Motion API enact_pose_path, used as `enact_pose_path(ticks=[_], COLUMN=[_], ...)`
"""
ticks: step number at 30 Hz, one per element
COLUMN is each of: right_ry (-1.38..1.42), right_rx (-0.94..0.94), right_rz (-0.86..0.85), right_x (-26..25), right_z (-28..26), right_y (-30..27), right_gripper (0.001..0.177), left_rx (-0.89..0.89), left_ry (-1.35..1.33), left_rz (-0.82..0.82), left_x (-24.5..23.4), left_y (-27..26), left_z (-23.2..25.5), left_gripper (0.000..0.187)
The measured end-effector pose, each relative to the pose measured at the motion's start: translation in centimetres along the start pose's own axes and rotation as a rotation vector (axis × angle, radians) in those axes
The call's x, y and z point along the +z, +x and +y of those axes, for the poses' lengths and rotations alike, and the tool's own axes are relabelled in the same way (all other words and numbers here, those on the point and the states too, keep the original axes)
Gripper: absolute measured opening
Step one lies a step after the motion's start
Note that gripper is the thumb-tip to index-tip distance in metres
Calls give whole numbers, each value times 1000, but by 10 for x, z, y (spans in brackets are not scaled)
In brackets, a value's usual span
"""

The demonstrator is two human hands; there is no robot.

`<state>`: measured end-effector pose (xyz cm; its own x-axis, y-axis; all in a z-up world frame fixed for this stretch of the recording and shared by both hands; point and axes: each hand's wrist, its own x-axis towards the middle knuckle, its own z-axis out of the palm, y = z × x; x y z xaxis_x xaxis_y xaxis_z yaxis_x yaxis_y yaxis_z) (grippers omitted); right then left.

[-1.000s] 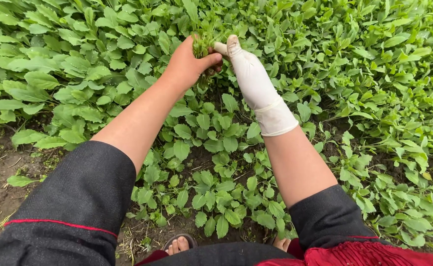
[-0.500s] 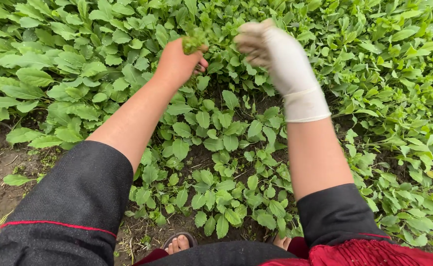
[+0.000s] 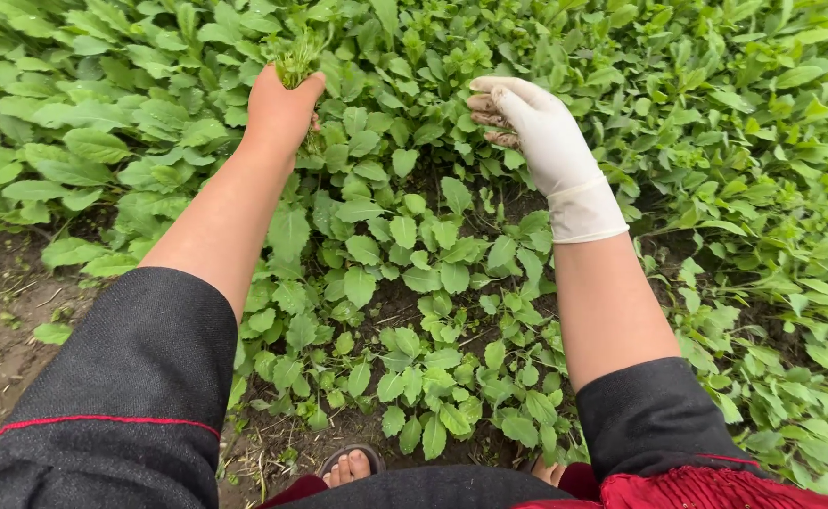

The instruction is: The person pulls small weeds from a dense bed of green leafy plants using both hands, gathering them into a growing bunch. The camera remains in a first-person view focused on the hands and plants throughout.

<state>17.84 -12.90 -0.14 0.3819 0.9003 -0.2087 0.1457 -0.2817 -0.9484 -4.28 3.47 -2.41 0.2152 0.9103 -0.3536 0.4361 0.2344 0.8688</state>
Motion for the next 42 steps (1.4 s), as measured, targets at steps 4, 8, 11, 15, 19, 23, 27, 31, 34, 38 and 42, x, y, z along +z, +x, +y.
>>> enact_pose_path(ticks=[4, 8, 11, 15, 19, 23, 27, 31, 34, 38, 42], right_ry=[-103, -101, 105, 30, 122, 209, 240, 145, 190, 283, 262], right_rx=[-21, -83, -113, 24, 33, 212, 241, 193, 222, 257, 214], right_rz=[-5, -181, -363, -451, -180, 46, 82, 74, 76, 56, -31], right_x=[25, 75, 136, 219, 225, 184, 146, 120, 106, 103, 115], right_z=[-13, 10, 45, 117, 180, 197, 216, 208, 210, 205, 201], right_y=[-4, 2, 9, 19, 68, 95, 100, 74, 65, 59, 61], right_gripper=[35, 34, 32, 37, 33, 58, 63, 66, 65, 57, 35], left_rx=[-31, 16, 143, 80, -23, -85, -186, -220, -186, 48, 72], left_ry=[43, 327, 416, 481, 449, 162, -14, -50, 74, 430, 524], left_rz=[20, -16, -15, -37, -91, -77, -78, -115, -146, -243, -377], left_x=[-16, -27, -42, -56, -55, -30, -3, 24, 31, 38, 41], left_y=[-12, -15, -33, -64, -89, -60, -32, -2, -11, -15, -40], left_z=[1, -38, -59, -55, -63, -117, -144, -168, -157, -161, -145], left_gripper=[13, 52, 37, 40, 49, 24, 27, 29, 31, 30, 37])
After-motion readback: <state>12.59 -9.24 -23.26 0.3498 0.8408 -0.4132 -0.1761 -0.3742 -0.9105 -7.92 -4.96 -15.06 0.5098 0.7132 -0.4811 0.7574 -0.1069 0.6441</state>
